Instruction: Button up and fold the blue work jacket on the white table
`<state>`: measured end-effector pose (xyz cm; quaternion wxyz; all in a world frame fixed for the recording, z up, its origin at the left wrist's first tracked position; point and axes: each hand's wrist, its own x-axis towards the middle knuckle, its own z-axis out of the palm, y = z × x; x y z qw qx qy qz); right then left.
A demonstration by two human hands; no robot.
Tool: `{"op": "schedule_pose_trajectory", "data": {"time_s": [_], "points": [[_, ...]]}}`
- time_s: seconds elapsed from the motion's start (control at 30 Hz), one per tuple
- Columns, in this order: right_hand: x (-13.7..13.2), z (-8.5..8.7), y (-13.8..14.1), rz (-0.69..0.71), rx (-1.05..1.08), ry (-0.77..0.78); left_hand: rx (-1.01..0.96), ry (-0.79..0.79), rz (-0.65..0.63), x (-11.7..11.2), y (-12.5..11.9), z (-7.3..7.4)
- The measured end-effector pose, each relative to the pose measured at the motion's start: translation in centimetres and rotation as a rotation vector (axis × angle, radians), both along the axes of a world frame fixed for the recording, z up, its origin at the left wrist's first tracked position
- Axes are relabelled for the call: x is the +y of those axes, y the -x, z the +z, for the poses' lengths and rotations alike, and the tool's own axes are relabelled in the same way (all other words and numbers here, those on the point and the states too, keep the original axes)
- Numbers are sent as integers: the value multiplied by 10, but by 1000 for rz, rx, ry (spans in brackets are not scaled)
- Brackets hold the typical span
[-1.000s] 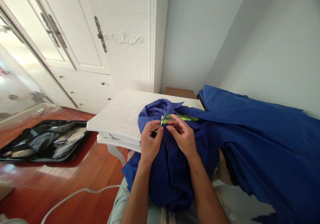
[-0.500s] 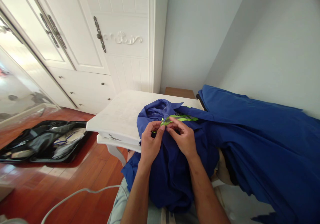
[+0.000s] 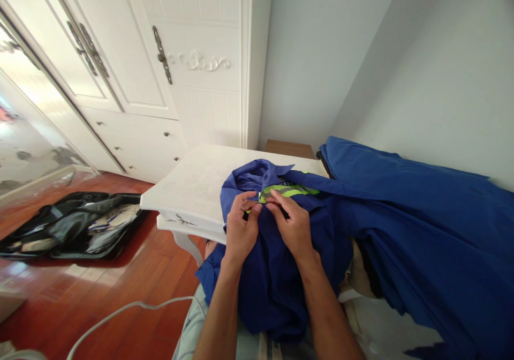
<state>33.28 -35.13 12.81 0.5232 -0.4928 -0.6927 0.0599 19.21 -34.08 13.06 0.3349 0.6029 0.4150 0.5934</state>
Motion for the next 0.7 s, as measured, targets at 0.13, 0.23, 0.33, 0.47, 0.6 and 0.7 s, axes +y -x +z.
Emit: {"op": "schedule_pose_trajectory", "data": {"time_s": [0.13, 0.23, 0.33, 0.47, 0.6, 0.7], "points": [[1, 2, 0, -18, -96, -40, 0, -10, -4, 1, 0, -4], [4, 1, 1, -32, -139, -68, 12, -15, -9, 1, -1, -6], [7, 0, 2, -42, -178, -80, 30, -11, -20, -1, -2, -5], [11, -1, 3, -36, -199, -74, 61, 5, -32, -5, -3, -1], [9, 0, 1, -23, -191, -96, 50, 28, -23, -4, -3, 0], [8, 0, 0, -8, -182, -102, 0, 46, -56, -2, -3, -2]]}}
